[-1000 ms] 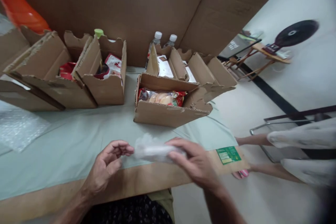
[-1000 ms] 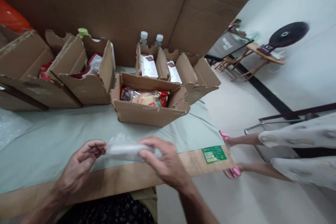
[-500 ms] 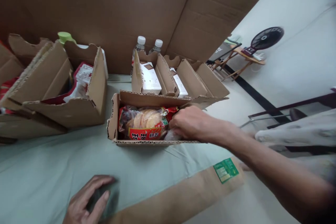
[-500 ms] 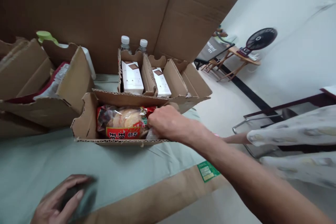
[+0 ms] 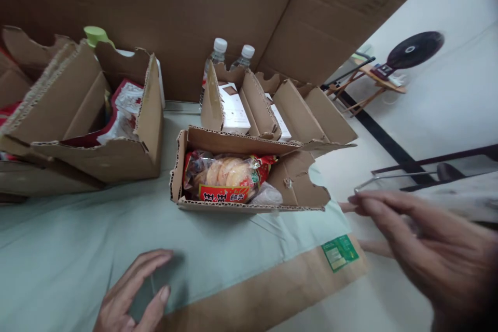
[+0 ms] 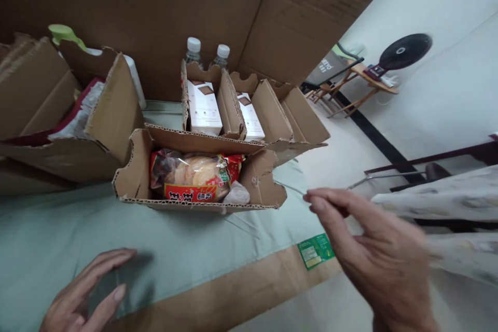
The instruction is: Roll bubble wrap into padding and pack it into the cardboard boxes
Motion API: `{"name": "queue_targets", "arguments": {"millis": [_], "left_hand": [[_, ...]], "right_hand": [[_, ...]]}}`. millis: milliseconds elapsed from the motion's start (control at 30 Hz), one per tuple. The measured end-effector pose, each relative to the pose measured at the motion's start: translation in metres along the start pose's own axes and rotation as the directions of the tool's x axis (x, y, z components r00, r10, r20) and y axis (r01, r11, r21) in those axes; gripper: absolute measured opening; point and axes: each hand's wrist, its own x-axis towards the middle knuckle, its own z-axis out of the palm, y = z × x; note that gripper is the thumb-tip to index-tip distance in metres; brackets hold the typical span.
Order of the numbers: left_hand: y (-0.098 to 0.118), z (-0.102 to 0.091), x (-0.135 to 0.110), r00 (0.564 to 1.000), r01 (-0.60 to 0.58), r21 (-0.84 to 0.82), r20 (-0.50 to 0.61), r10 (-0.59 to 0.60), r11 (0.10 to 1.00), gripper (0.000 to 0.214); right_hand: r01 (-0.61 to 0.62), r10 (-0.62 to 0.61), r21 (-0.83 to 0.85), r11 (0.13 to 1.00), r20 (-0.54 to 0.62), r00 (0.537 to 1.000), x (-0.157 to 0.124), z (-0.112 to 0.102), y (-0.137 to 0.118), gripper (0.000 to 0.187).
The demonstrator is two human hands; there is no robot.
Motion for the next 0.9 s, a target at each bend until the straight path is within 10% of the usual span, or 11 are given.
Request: {"name": "queue_targets", "arguments": {"millis": [333,500,667,767,900], "left_hand": [[0.034,0.038,0.106,0.994,0.047,-0.272,-0.078,-0.071,0.961,0.086],[0.039,0.030,0.049,0.985,0.127,-0.308,-0.073,-0.157,0.943,0.065],[0.026,-0.032,-0.033,0.903,0.320,-0.268,-0.203,-0.378,0.909,0.055],[0.028,-0.052,-0.017,0.888,0.265,-0.298,-0.296,-0.353,0.917,0.062],[0.042,-0.028,0.018,0.955,0.131,-0.327,-0.212,-0.208,0.936,0.061]], "right_hand": [[-0.216,0.097,0.468,0.857,0.264,0.959,-0.063,0.120,0.002,0.049],[-0.172,0.078,0.423,0.890,0.230,0.970,-0.118,0.112,-0.022,0.035],[0.011,-0.138,0.498,0.867,0.219,0.966,-0.148,0.106,-0.089,0.029],[0.013,-0.157,0.561,0.828,0.210,0.965,-0.127,0.114,-0.113,0.036],[-0.161,0.084,0.495,0.854,0.174,0.981,-0.131,0.110,-0.093,0.033]]}}
